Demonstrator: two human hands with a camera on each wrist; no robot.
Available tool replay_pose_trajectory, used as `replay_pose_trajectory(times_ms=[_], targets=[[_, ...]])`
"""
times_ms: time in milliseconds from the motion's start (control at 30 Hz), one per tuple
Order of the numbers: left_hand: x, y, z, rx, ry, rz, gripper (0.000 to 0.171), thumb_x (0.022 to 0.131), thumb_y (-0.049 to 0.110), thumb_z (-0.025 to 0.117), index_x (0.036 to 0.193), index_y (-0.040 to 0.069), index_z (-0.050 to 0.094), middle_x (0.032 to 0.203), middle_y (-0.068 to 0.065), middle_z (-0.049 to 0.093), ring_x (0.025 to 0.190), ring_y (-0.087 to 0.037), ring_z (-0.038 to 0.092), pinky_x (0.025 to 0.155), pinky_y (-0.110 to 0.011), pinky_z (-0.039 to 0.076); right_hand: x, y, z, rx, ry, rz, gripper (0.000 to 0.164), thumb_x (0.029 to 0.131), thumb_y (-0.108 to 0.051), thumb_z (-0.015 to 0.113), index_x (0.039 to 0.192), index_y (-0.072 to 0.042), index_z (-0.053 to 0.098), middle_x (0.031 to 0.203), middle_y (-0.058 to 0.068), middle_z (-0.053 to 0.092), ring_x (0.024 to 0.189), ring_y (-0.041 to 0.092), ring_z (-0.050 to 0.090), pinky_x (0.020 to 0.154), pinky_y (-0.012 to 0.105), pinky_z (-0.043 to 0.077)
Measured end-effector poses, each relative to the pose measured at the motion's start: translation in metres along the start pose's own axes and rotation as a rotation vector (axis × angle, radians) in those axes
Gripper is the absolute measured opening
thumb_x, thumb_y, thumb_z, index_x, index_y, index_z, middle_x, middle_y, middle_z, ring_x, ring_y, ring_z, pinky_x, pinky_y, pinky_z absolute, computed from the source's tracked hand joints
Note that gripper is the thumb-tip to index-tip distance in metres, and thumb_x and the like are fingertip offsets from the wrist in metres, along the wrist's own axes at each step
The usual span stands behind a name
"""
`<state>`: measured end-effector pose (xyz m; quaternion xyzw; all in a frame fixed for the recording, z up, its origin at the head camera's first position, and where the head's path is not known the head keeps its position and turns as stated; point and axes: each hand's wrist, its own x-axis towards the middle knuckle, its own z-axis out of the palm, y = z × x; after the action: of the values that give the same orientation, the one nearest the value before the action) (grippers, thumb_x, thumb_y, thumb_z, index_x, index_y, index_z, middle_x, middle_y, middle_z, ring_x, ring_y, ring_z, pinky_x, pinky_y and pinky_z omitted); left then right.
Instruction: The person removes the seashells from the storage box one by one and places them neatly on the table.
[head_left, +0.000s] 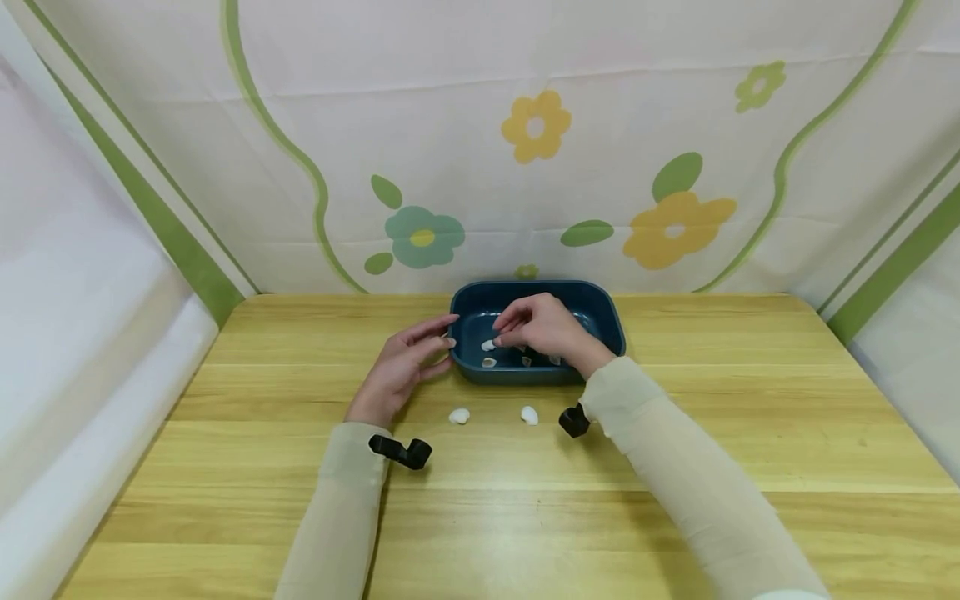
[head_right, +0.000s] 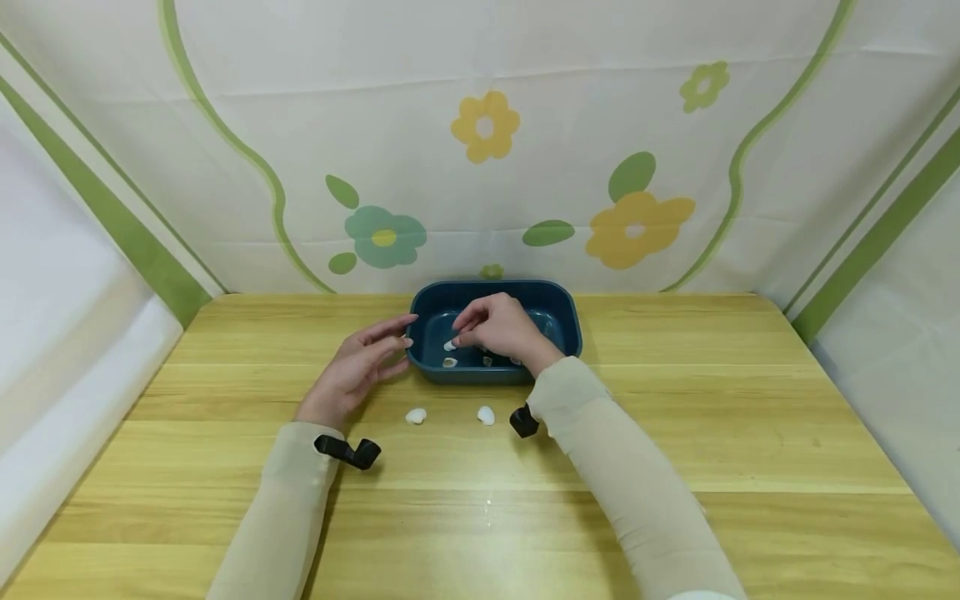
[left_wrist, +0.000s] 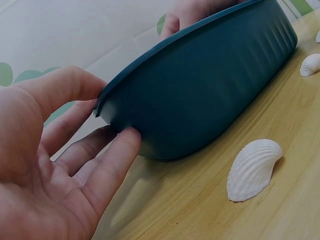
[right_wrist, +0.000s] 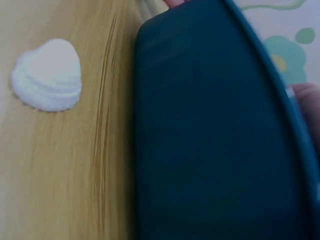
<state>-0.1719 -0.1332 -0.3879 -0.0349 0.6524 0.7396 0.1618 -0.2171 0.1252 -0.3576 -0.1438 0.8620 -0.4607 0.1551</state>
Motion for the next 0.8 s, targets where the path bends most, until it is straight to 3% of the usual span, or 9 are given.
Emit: replay_pose_trajectory(times_ms=[233, 467, 800], targets=[[0.002, -0.002, -0.001, -0.007, -0.005, 0.004, 0.047, 0.106, 0.012, 0.066, 0.152, 0.017, 0.063, 0.167, 0.003, 0.048, 0.131, -0.015, 0.062, 0.102, -0.032, 0.061, 0.018, 0.0, 0.004, -0.036, -0.032, 0.028, 0.021, 0.094, -0.019, 0.084, 0.113, -0.009, 0.082, 0.106, 0.006, 0.081, 0.095, 0.019, 0.074, 0.08, 0.031, 0.06], [0.002, -0.001, 0.0, -0.01, -0.007, 0.004, 0.047, 0.106, 0.012, 0.066, 0.153, 0.017, 0.063, 0.167, 0.003, 0.048, 0.139, -0.02, 0.059, 0.103, -0.033, 0.061, 0.023, 0.002, 0.006, -0.046, -0.054, 0.068, 0.021, 0.094, -0.019, 0.085, 0.113, -0.012, 0.082, 0.109, 0.007, 0.081, 0.098, 0.02, 0.074, 0.085, 0.033, 0.059], [0.002, 0.0, -0.001, -0.015, 0.004, -0.002, 0.047, 0.105, 0.012, 0.068, 0.152, 0.017, 0.064, 0.166, 0.003, 0.049, 0.132, -0.016, 0.062, 0.1, -0.031, 0.062, 0.026, 0.003, 0.006, -0.041, -0.053, 0.077, 0.023, 0.092, -0.017, 0.086, 0.114, -0.012, 0.082, 0.108, 0.007, 0.081, 0.092, 0.017, 0.073, 0.074, 0.028, 0.058]])
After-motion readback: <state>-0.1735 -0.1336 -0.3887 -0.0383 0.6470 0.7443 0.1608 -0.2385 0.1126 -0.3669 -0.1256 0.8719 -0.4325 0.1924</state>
